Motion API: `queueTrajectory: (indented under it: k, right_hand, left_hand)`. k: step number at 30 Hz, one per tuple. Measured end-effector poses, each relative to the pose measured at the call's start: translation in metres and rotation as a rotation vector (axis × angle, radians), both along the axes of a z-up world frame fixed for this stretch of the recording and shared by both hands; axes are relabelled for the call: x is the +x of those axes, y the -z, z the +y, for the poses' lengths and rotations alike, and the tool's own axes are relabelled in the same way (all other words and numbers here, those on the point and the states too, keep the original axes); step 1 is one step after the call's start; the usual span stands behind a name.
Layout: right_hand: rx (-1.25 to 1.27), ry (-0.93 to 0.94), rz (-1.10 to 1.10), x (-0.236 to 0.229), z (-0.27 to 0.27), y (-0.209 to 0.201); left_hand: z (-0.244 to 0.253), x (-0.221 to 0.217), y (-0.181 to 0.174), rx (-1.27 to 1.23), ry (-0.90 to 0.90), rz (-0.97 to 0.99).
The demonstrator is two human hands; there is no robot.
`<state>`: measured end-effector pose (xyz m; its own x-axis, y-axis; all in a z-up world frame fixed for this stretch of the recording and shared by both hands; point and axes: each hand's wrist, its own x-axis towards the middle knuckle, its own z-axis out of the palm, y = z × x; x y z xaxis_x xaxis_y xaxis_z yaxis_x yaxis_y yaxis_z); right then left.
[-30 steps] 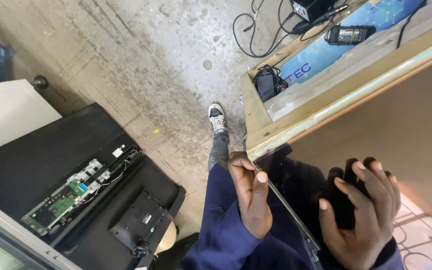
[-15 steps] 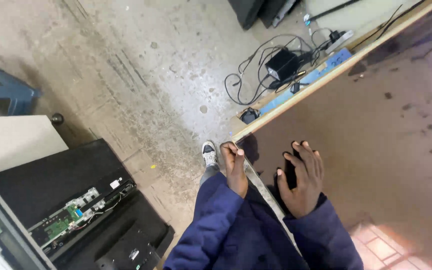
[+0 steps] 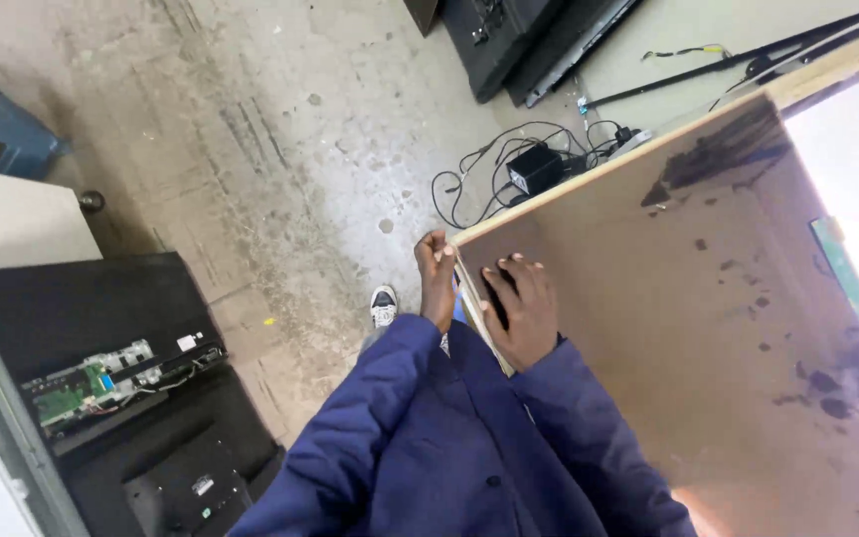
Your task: The person manipulates the edge of a flat screen panel by hand while it is positioned on a workbench, then moves around the workstation and touches the screen surface.
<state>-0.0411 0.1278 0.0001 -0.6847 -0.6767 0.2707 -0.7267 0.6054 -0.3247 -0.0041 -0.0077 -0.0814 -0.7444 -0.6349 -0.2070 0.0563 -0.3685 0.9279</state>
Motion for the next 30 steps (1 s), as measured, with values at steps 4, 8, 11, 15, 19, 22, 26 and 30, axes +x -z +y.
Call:
queueTrajectory:
  k: [4, 8, 11, 15, 19, 22, 26, 30]
  right_hand:
    - [0.151, -0.126, 0.03, -0.016, -0.019, 0.022]
    - [0.216, -0.179, 0.125, -0.026, -0.017, 0.034]
    - [0.198, -0.218, 0.214, -0.032, -0.012, 0.04]
    - [0.139, -0.232, 0.232, -0.032, -0.017, 0.031]
    - [0.065, -0.273, 0.198, -0.03, -0.016, 0.025]
    - [0.051, -0.259, 0.156, -0.031, -0.02, 0.021]
    - [0.049, -0.271, 0.136, -0.03, -0.019, 0.022]
    - [0.014, -0.302, 0.179, -0.031, -0.017, 0.024]
  left_hand:
    - [-0.013, -0.011, -0.03, 0.024, 0.187, -0.01]
    - [-0.016, -0.013, -0.021, 0.012, 0.201, 0.001]
    - [-0.015, -0.014, -0.013, -0.046, 0.216, -0.002]
    - [-0.018, -0.017, -0.003, -0.067, 0.24, -0.004]
    - [-0.021, -0.014, -0.016, -0.055, 0.25, 0.004]
    - [-0.022, -0.018, -0.017, -0.073, 0.263, -0.01]
    - [-0.017, -0.016, -0.004, -0.048, 0.259, -0.013]
    - [-0.02, -0.017, -0.012, -0.08, 0.25, -0.012]
